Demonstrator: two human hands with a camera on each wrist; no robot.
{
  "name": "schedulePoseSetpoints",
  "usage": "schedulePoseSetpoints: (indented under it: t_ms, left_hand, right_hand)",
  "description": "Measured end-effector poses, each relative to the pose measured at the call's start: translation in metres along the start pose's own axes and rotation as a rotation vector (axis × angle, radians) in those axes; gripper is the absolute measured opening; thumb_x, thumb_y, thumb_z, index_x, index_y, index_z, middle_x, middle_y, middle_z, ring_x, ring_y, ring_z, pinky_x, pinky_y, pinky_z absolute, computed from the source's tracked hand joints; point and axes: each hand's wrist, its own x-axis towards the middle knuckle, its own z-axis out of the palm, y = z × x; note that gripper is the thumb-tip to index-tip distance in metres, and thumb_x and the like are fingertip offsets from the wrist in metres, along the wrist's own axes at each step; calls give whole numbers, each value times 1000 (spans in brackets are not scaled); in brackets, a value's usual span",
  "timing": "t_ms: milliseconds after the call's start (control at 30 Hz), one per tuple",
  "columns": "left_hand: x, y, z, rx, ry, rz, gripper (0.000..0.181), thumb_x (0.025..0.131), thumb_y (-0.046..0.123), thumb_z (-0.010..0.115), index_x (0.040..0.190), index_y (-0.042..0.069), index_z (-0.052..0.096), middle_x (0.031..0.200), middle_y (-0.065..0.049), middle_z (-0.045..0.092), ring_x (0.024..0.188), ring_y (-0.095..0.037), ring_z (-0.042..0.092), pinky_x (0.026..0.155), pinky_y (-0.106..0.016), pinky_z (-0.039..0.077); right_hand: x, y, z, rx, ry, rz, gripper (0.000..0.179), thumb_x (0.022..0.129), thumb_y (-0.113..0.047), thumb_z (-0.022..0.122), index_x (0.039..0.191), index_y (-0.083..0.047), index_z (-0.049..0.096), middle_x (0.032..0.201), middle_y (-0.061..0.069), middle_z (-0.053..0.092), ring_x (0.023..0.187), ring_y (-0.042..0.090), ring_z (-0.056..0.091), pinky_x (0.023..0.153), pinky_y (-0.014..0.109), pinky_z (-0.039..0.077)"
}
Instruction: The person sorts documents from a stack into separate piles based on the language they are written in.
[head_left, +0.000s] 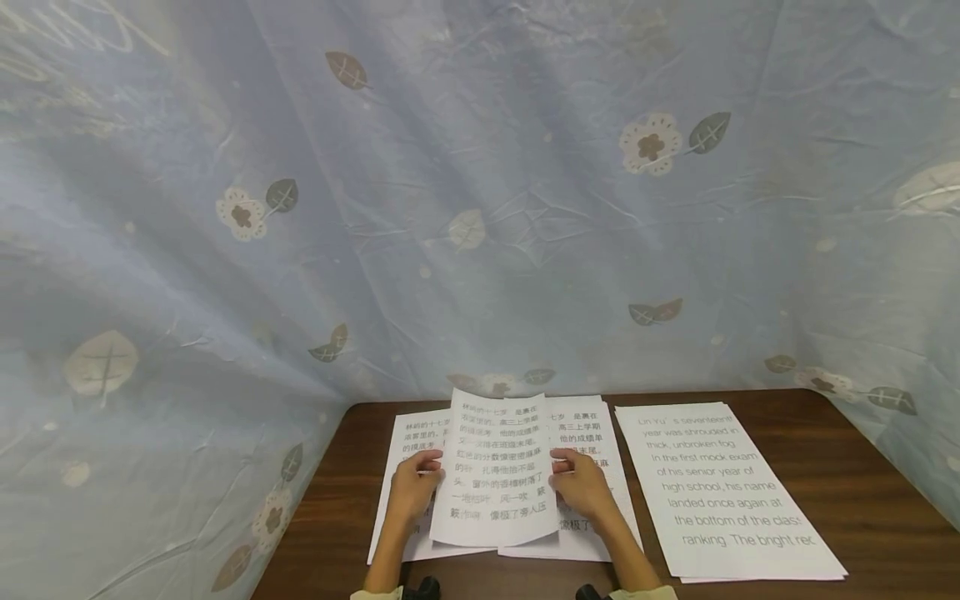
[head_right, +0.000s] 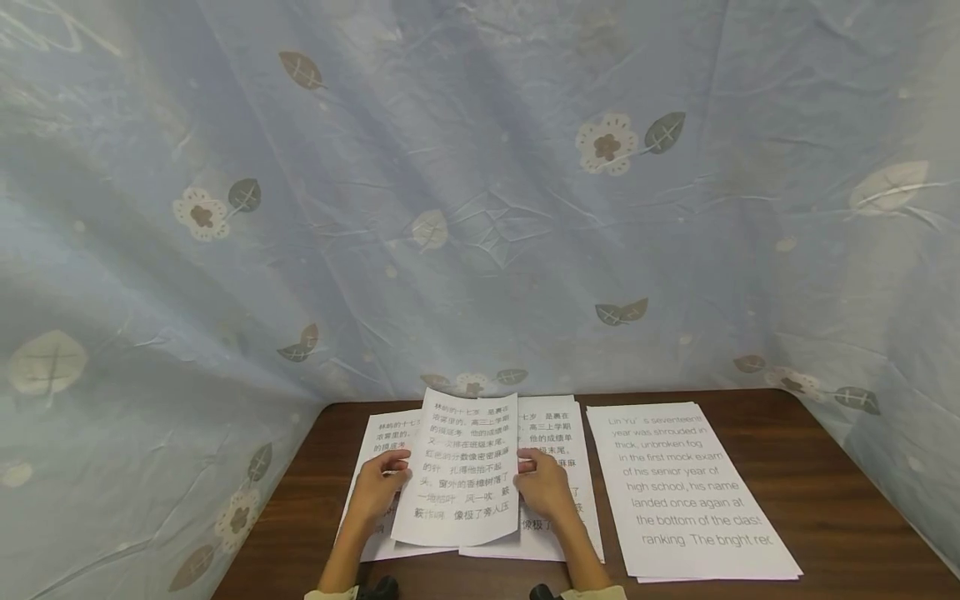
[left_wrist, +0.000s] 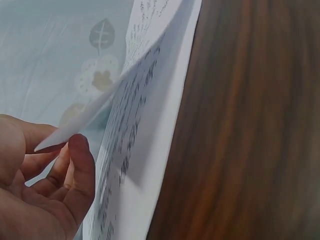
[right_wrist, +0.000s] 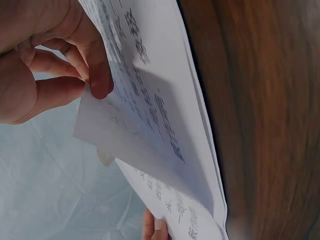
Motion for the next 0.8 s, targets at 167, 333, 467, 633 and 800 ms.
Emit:
schedulePoseSetpoints:
  t_ms: [167,333,467,633,800]
  left_hand:
    - [0,-8,-12,-4,12,-23,34,96,2,70,129,0,73,108,-13,72,89,-19,67,71,-24,54]
    - [2,-17,-22,3,30,-20,33,95,1,70,128,0,74,106,-13,73,90,-20,67,72,-24,52]
    - [3,-22,-30,-6,31,-19,34,95,0,70,129,-1,73,107,-14,73,91,-20,67,73,-24,51]
    - [4,-26,-41,-10,32,-14,35,95,-1,70,129,-4,72,106,-17,72,90,-20,65,68,-23,50]
    - [5,-32,-50,5,40,-22,35,94,0,70,129,-4,72,105,-15,72,90,-19,66,71,-23,50]
  right_hand:
    - [0,-6,12,7,-19,-7,54,89,-1,66,143,6,62,115,15,70,92,20,68,77,32,61]
    - [2,-11,22,4,-26,-18,55,88,-1,67,142,5,63,115,14,71,92,20,68,76,31,59]
    - [2,-12,31,14,-35,-24,55,87,0,68,142,5,63,113,13,70,91,19,67,74,29,57]
    - [1,-16,41,45,-67,-34,58,86,-1,68,143,6,62,115,15,69,89,19,67,72,30,56]
    - [-1,-20,50,59,-97,-49,58,86,-2,67,144,8,60,116,18,69,86,19,67,71,30,59]
